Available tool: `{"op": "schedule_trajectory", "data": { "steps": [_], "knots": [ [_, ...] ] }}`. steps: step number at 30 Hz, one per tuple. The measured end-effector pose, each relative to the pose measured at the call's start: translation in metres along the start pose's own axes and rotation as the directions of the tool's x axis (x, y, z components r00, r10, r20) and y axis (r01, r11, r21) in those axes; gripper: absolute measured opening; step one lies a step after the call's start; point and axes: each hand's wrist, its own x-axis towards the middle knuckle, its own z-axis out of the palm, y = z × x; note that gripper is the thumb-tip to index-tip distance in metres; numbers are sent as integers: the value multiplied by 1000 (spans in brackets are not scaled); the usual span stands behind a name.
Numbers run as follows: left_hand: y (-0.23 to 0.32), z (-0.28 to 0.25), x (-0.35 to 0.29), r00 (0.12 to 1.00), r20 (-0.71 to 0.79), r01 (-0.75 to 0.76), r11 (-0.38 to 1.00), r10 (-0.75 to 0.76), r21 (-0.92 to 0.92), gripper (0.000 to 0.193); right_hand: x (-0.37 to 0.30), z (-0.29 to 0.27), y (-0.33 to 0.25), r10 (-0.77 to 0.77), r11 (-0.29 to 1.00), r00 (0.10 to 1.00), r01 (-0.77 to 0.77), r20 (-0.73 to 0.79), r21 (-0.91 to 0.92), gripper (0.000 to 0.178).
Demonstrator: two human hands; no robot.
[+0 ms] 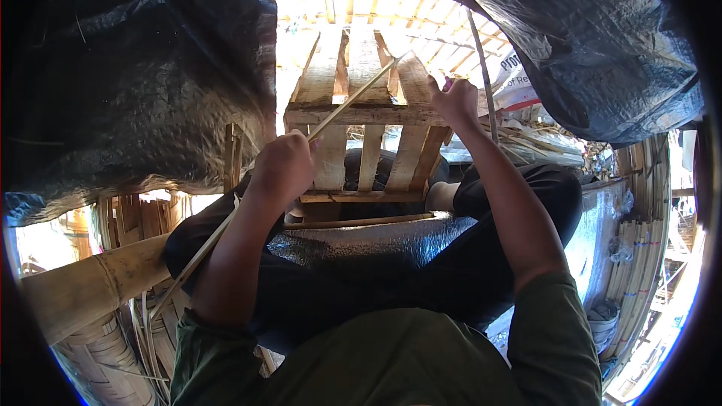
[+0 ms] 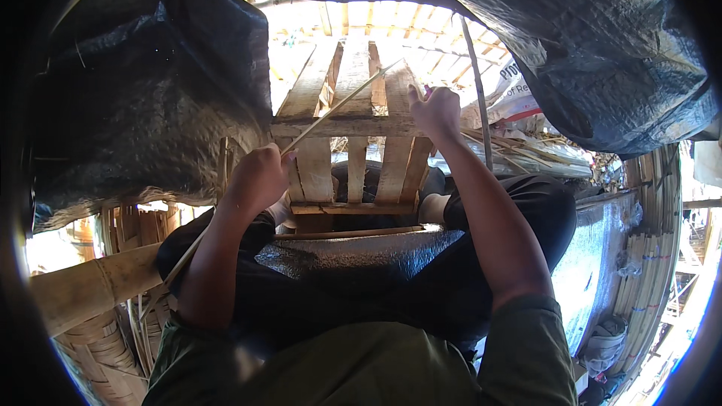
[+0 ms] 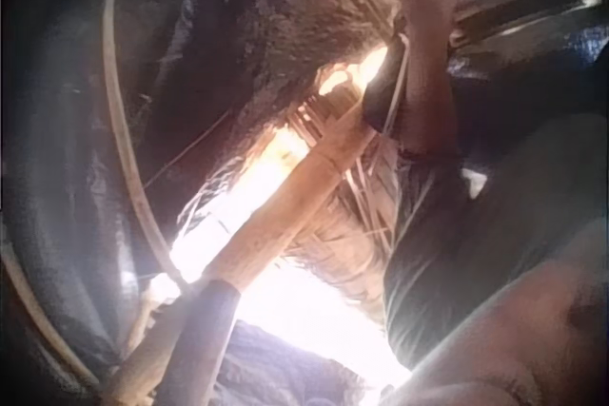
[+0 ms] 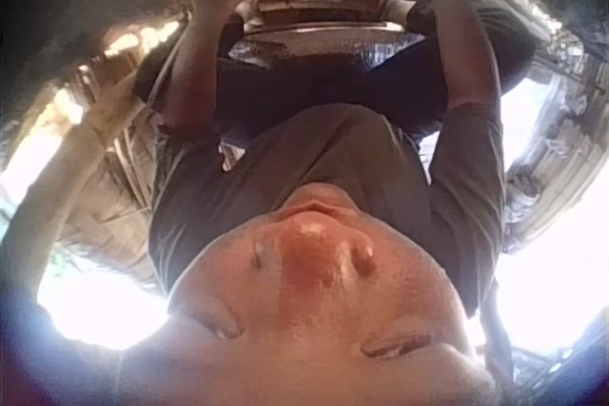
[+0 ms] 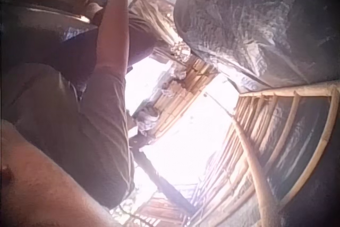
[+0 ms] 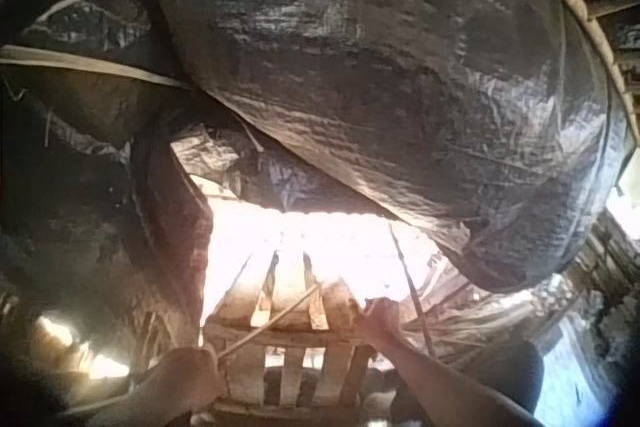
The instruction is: The person scrapes and trims bamboo strips using a knife, adjusts a wooden crate, and continues shaving and splitting bamboo pieces with the knife.
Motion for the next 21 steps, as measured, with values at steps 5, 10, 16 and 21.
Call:
{"op": "schedule_trajectory", "data": {
  "steps": [5, 10, 16, 21],
  "knots": [
    [-4, -6, -1, 1000, 12, 24, 1000, -23, -15, 42, 6, 8, 6, 4, 997, 991, 6, -133, 73, 48],
    [-4, -15, -8, 1000, 7, -8, 1000, 8, -18, 42, 2, 8, -13, -125, 992, 976, 127, -179, -2, 47],
    [13, -17, -14, 992, -68, -108, 993, 104, -51, 40, -7, 0, -45, 151, 892, 978, -199, 147, 407, 58],
    [19, -16, -21, 985, -21, -174, 976, 172, -135, 38, -18, -26, -63, -20, 986, 953, 68, -302, 151, 59]
  ]
}}
